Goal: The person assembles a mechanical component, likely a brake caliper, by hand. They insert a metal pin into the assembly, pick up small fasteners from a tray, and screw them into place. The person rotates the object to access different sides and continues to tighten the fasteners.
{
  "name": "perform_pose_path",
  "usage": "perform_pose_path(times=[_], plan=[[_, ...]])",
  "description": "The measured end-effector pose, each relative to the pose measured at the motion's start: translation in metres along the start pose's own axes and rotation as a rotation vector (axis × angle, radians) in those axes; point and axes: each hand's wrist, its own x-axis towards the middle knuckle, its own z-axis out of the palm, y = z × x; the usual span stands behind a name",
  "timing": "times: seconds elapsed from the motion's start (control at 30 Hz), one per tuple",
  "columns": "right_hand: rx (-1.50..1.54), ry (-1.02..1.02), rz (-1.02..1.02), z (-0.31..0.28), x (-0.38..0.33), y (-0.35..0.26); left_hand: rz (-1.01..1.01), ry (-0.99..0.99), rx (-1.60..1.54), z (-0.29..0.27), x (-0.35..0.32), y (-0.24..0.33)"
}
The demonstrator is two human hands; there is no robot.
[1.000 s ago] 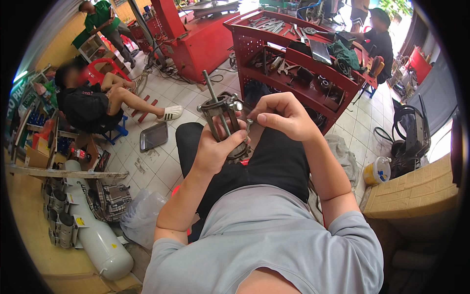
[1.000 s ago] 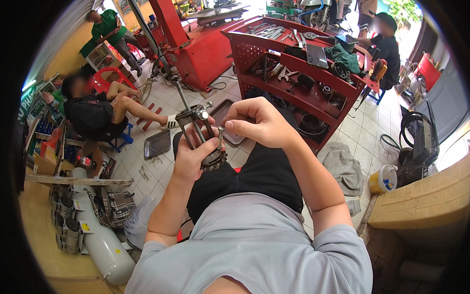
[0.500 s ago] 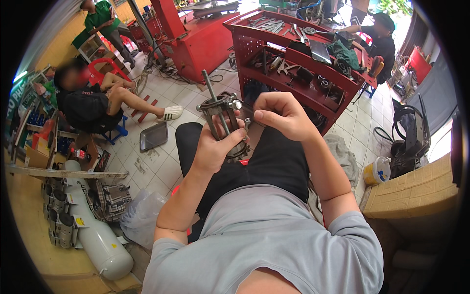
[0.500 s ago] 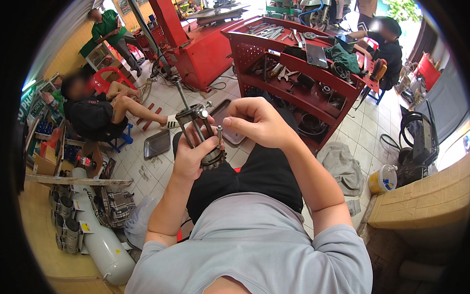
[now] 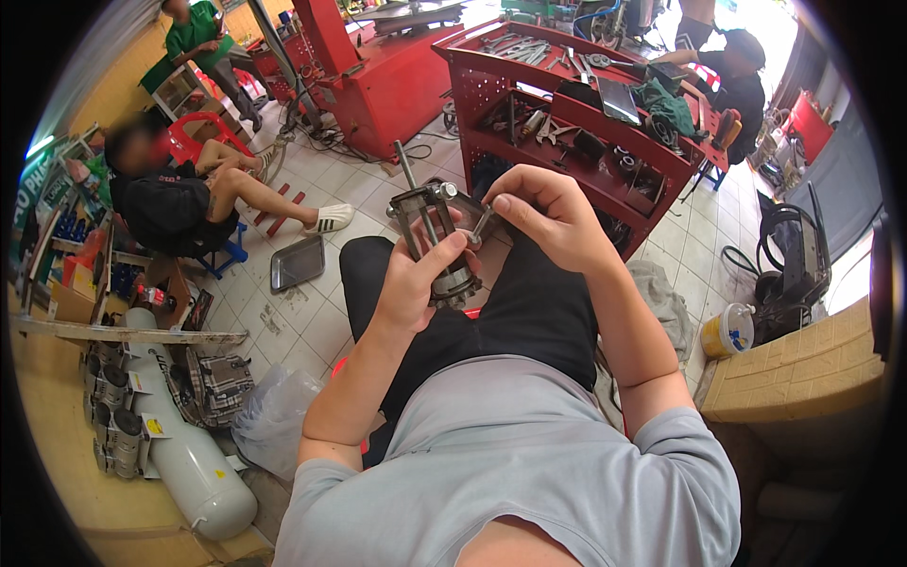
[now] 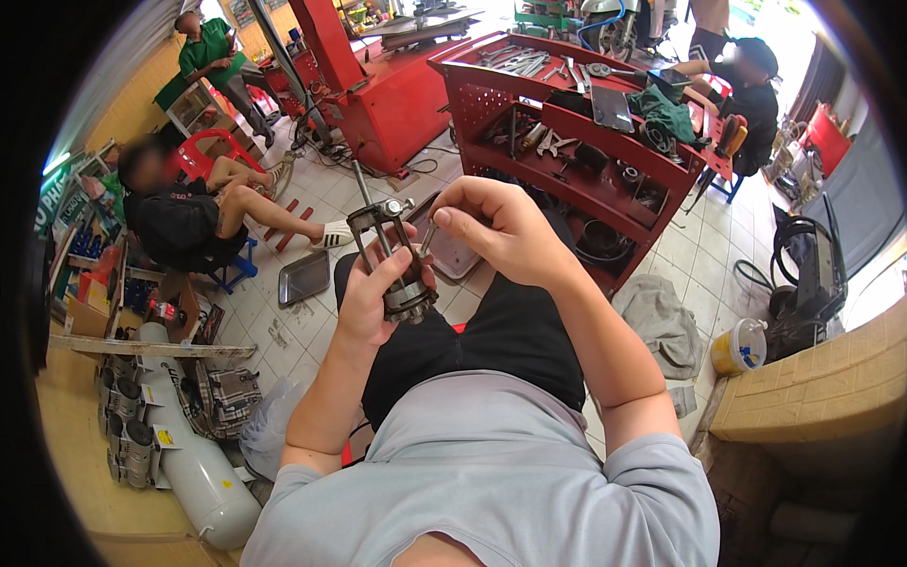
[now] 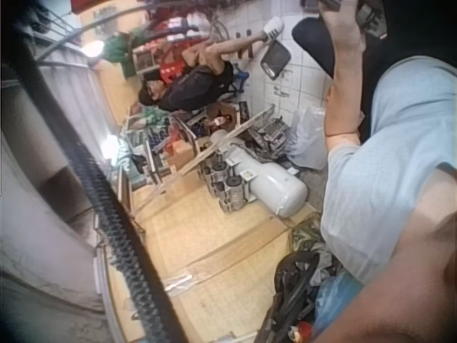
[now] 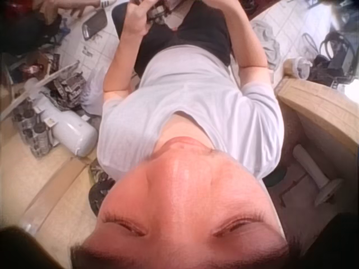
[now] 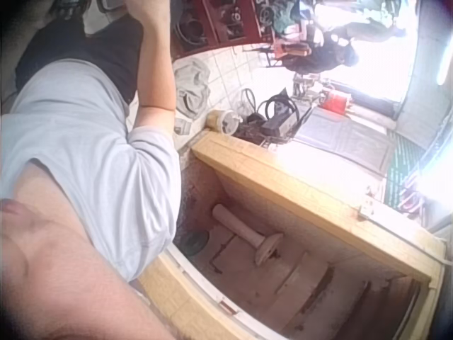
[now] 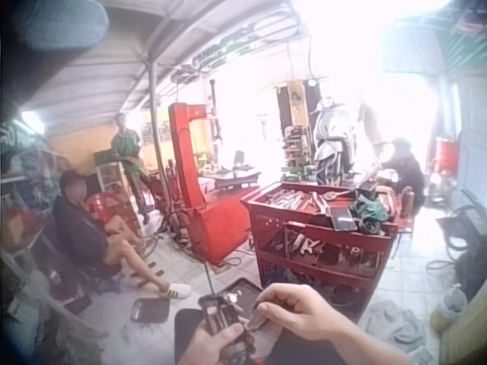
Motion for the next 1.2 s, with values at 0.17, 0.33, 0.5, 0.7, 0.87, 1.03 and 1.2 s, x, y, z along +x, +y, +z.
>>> perform_pose_path(times=[0.17,0.33,0.5,0.7,0.87,1.03,1.2], plan=[[0.046,0.078,-0.084,0.008,0.002,0.007,0.026,0.052,-0.033,-0.001,0.001,-0.003],[0.096,0.116,-0.135,0.018,0.002,0.014,0.026,0.114,-0.098,-0.004,0.002,-0.002],[0.094,0.138,-0.146,0.023,0.003,0.018,-0.023,0.105,-0.173,-0.008,0.002,0.001],[0.109,0.127,-0.102,0.024,0.000,0.019,-0.040,0.132,-0.160,0.004,-0.001,0.006],[0.137,0.161,-0.136,0.028,-0.001,0.020,-0.028,0.115,-0.176,0.000,-0.001,0.002],[0.110,0.177,-0.162,0.031,0.002,0.026,0.033,0.108,-0.101,0.000,0.000,0.005],[0.033,0.139,-0.169,0.026,0.003,0.025,0.111,0.166,-0.040,0.002,0.000,0.007]])
